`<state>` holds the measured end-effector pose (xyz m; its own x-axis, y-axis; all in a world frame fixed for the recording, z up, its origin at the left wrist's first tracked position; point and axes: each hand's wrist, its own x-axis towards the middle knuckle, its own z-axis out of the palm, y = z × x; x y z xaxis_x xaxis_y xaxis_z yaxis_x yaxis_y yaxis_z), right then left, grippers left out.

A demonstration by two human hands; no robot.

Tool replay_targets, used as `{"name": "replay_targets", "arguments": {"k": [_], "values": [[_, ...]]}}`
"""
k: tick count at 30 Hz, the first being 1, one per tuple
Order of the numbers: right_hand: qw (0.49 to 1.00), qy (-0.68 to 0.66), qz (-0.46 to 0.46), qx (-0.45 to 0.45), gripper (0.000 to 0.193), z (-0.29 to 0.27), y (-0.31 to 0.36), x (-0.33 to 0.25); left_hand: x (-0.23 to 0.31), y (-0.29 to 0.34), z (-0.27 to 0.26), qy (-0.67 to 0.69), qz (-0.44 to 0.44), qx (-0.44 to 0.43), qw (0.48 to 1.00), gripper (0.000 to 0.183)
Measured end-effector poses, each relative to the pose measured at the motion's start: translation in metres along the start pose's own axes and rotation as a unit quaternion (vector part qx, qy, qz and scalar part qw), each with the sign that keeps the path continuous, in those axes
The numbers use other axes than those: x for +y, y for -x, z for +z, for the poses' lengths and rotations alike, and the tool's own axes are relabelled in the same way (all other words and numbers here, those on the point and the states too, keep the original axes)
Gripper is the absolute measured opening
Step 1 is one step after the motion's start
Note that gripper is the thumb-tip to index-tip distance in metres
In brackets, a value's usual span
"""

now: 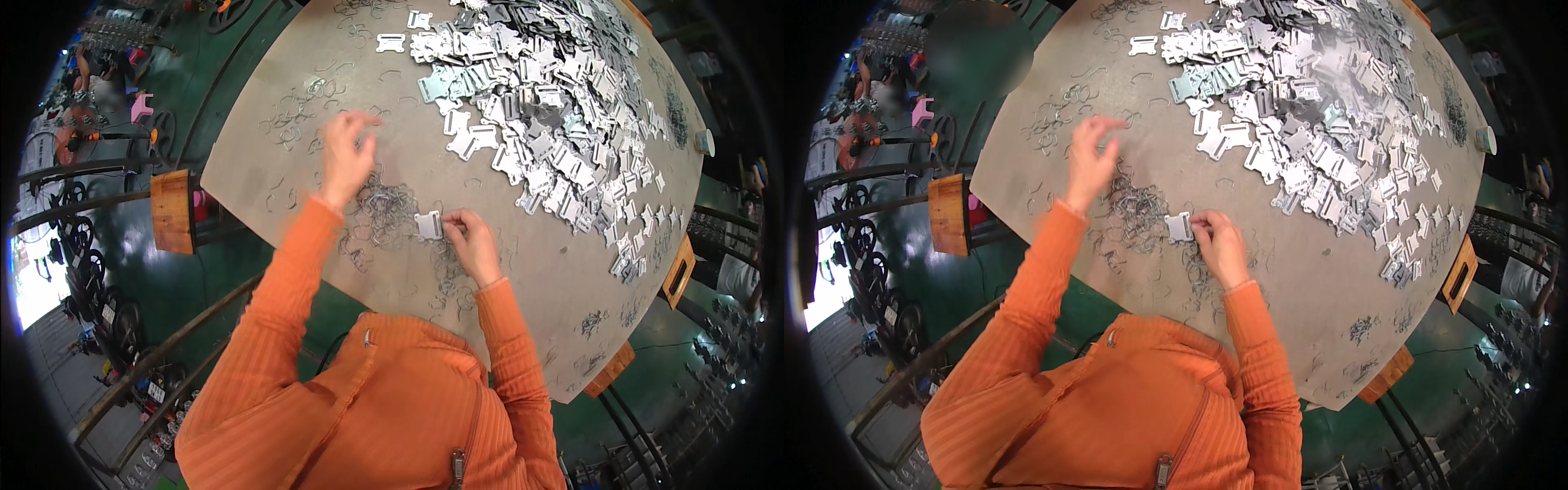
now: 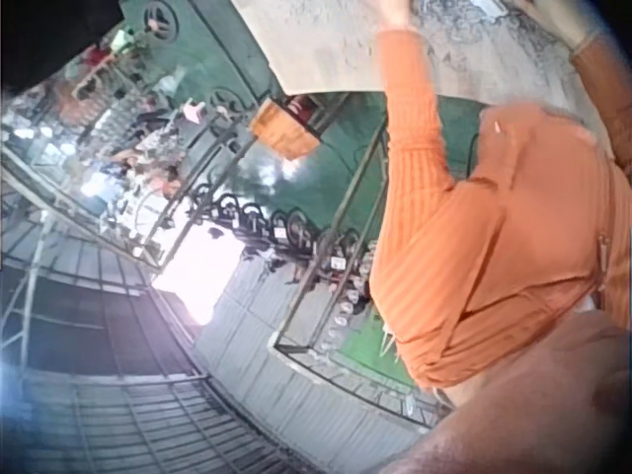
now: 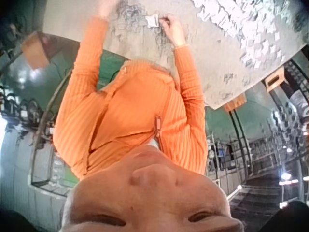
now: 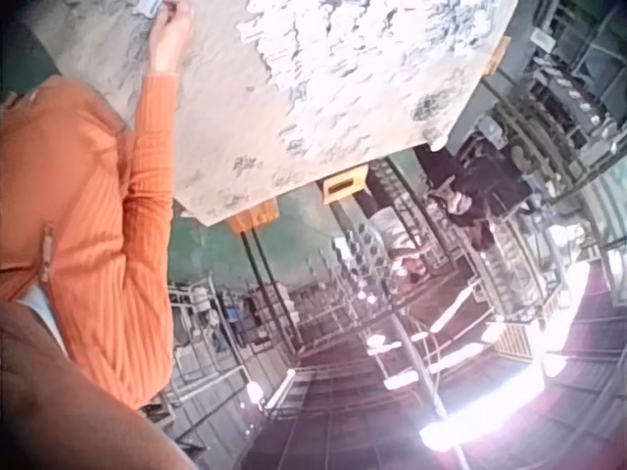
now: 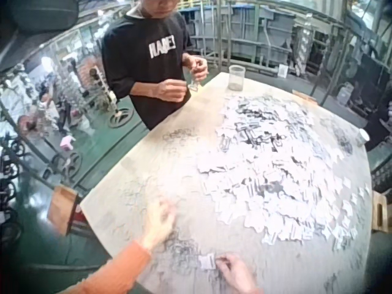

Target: The person hooks metal parts onto wire hangers by hand, one at a time, and then hangs the loaded wire hangers onto a rack.

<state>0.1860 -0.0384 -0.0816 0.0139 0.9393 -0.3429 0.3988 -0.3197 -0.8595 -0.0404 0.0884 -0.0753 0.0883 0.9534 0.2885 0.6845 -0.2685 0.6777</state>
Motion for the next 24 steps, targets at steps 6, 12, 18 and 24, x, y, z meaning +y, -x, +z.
{"name": "replay_targets", "arguments": {"k": [6, 12, 18, 24], "values": [[0.981, 0.162, -0.105, -0.010, 0.009, 0.013, 0.018, -0.015, 0.055, 0.084, 0.019, -0.021, 0.016, -0.171, 0.985, 0.021], [0.981, 0.170, -0.080, 0.048, 0.007, 0.002, 0.042, -0.010, 0.060, 0.100, 0.034, -0.027, 0.042, -0.200, 0.979, 0.023], [0.977, 0.189, -0.099, 0.024, 0.009, 0.009, 0.044, -0.003, 0.036, 0.096, 0.030, 0.287, -0.161, -0.111, 0.938, 0.017], [0.944, 0.273, -0.184, -0.010, 0.012, 0.039, 0.014, 0.001, 0.055, 0.117, -0.034, 0.442, -0.336, -0.098, 0.826, 0.016]]}}
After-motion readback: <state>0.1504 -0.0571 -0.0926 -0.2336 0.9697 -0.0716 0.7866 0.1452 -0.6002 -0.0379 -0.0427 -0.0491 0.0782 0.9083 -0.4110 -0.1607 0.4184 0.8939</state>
